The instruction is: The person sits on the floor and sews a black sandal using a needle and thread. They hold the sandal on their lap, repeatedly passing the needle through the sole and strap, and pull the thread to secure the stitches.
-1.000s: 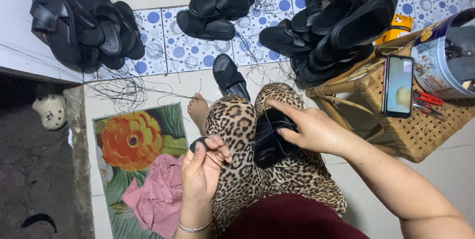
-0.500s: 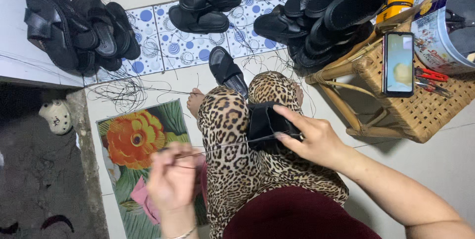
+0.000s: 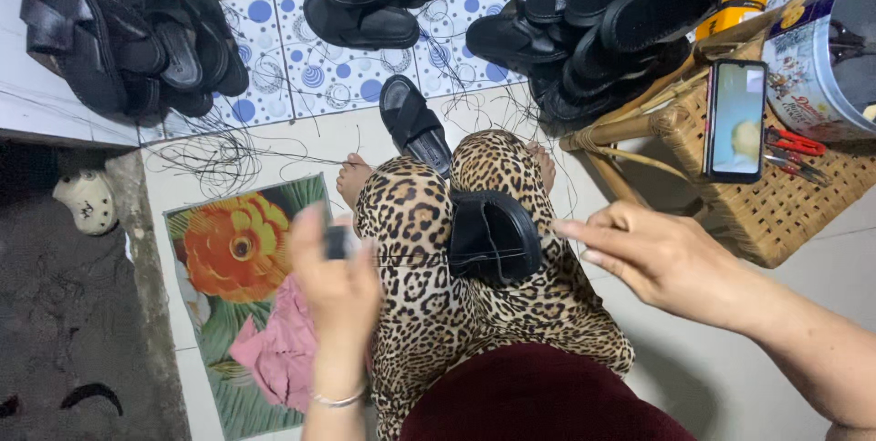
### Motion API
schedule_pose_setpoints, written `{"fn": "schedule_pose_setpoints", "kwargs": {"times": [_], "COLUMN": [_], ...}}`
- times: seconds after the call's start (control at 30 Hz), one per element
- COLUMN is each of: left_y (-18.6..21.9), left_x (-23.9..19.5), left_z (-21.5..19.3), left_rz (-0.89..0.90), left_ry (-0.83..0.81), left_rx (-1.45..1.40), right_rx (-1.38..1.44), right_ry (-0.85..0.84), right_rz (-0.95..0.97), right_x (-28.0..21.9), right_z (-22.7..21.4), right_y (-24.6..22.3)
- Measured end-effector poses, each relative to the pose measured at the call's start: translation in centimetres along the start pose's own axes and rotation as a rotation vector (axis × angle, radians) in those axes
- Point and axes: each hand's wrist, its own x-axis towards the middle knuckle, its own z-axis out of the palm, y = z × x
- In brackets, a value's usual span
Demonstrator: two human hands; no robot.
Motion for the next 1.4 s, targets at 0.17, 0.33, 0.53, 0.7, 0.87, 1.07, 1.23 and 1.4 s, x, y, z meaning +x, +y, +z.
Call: {"fn": "schedule_pose_setpoints", "kwargs": {"times": [0.17,0.33,0.53,0.7,0.87,1.07,1.23,1.4], "left_y": [7.8,7.7,7.8,8.0,7.4,6.9,6.8,6.6], "left_x": [-0.8,-0.7,-1.0,-0.8,-0.4,-0.7,-0.8,-1.0], "left_z": [4.6,6.3,6.8,7.6,7.8,8.0,8.1,8.3], "left_rz": [0.643,0.728,0.692,0.72,0.728,0.724,0.718,0.702], "left_ry": [-0.434,-0.561,-0.574,-0.472,-0.435,-0.431,-0.435,-0.458], "left_rx": [-0.003,0.021,0.001,-0.044,-0.186,-0.184,-0.2,-0.192], "right_rx": [-0.264,-0.368,-0.577,-0.805,-0.632,-0.415,-0.396,-0.412], "right_ry": [-0.094,-0.151,-0.247,-0.332,-0.303,-0.234,-0.259,-0.258], "right_rz": [-0.073,-0.097,-0.092,-0.028,-0.099,-0.176,-0.235,-0.266], "right_x": [0.8,1.0,1.7,1.9,2.9,3.5,4.6,6.2], "right_z": [-0.7,-0.5,-1.6,-1.5,-1.5,-0.6,-0.8,-0.7], "right_y": [-1.1,-0.3,-1.6,-2.9,-1.6,0.3,0.3,-1.3]}}
